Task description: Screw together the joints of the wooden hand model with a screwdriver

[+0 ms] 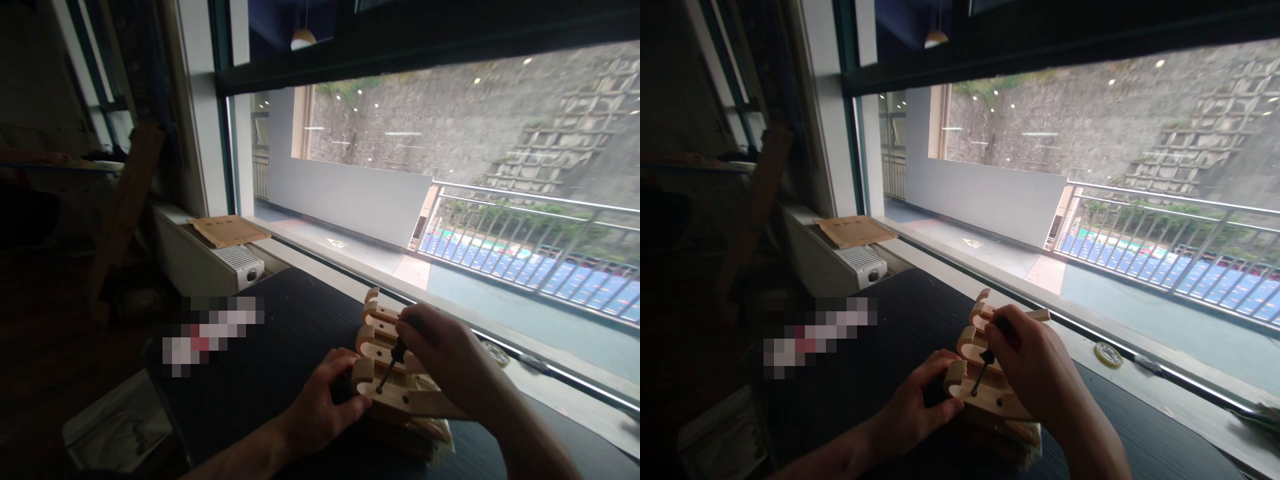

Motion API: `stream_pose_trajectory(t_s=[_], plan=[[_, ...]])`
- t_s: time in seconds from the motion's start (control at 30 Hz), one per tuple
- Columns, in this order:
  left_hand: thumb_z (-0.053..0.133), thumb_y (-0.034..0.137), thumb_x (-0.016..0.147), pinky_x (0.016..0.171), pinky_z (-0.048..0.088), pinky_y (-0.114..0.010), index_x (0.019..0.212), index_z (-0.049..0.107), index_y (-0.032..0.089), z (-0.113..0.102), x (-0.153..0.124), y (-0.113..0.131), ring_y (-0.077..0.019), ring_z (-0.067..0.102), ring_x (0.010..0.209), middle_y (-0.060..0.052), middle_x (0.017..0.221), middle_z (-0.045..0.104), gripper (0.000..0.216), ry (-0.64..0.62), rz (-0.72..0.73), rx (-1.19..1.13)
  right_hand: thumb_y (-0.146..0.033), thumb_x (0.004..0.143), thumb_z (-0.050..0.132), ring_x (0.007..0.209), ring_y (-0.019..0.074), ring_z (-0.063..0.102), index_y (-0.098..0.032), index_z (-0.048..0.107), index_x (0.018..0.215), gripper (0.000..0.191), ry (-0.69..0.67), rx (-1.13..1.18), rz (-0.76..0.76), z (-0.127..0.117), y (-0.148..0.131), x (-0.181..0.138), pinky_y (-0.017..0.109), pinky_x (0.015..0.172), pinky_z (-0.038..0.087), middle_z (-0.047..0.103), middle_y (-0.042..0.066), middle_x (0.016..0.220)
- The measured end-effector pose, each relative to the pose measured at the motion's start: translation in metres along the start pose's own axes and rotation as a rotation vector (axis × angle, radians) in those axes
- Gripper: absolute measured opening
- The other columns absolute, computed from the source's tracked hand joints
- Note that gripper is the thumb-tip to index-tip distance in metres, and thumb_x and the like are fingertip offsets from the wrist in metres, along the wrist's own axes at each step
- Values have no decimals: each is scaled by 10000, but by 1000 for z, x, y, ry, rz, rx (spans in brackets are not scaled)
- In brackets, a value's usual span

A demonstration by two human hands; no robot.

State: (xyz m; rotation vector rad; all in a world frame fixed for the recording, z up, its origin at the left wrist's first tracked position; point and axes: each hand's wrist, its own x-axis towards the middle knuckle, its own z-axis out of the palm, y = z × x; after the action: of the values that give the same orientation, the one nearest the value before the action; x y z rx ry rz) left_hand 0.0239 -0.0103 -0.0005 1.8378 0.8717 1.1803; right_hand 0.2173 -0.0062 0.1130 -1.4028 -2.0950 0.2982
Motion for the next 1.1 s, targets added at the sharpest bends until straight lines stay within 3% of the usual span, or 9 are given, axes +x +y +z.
stream_pose_trajectory(t_s=[0.23, 0.43, 0.73, 0.97, 1.1], plan=[[655, 104, 705, 941, 429, -339, 975, 621, 176, 1, 0, 0, -222, 533, 1045, -69, 1075, 575, 281, 14, 9, -18, -480, 866, 453, 524, 122, 499, -212, 583, 750, 320, 46, -61, 47, 1, 5, 2, 240, 478, 349, 587, -12, 601], [645, 114, 724, 932, 432, -340, 996, 616, 166, 0, 1, 1, -219, 539, 1033, -73, 1069, 576, 278, 9, 11, -13, -421, 867, 477, 581, 127, 527, -262, 604, 948, 219, 19, 1, -13, -1, 0, -3, 235, 531, 385, 623, -29, 683], [647, 125, 729, 934, 431, -325, 984, 612, 179, -1, 0, -2, -220, 538, 1054, -65, 1087, 579, 263, 4, 1, 17, -476, 883, 434, 506, 109, 479, -203, 549, 757, 322, 68, -27, 28, 5, 3, 3, 226, 465, 331, 569, -18, 591], [632, 107, 741, 929, 433, -322, 1003, 593, 177, -1, 1, -2, -210, 544, 1044, -61, 1092, 569, 274, -2, 9, 6, -450, 880, 457, 583, 122, 538, -240, 588, 898, 248, 31, -29, -4, 2, -4, 0, 236, 509, 347, 631, -26, 678], [636, 107, 742, 922, 431, -314, 981, 593, 178, -1, 0, -1, -206, 546, 1034, -55, 1077, 570, 253, -6, 8, 22, -453, 888, 444, 581, 121, 529, -226, 557, 826, 260, 19, -28, 18, 3, -4, 0, 241, 520, 350, 625, -25, 664]])
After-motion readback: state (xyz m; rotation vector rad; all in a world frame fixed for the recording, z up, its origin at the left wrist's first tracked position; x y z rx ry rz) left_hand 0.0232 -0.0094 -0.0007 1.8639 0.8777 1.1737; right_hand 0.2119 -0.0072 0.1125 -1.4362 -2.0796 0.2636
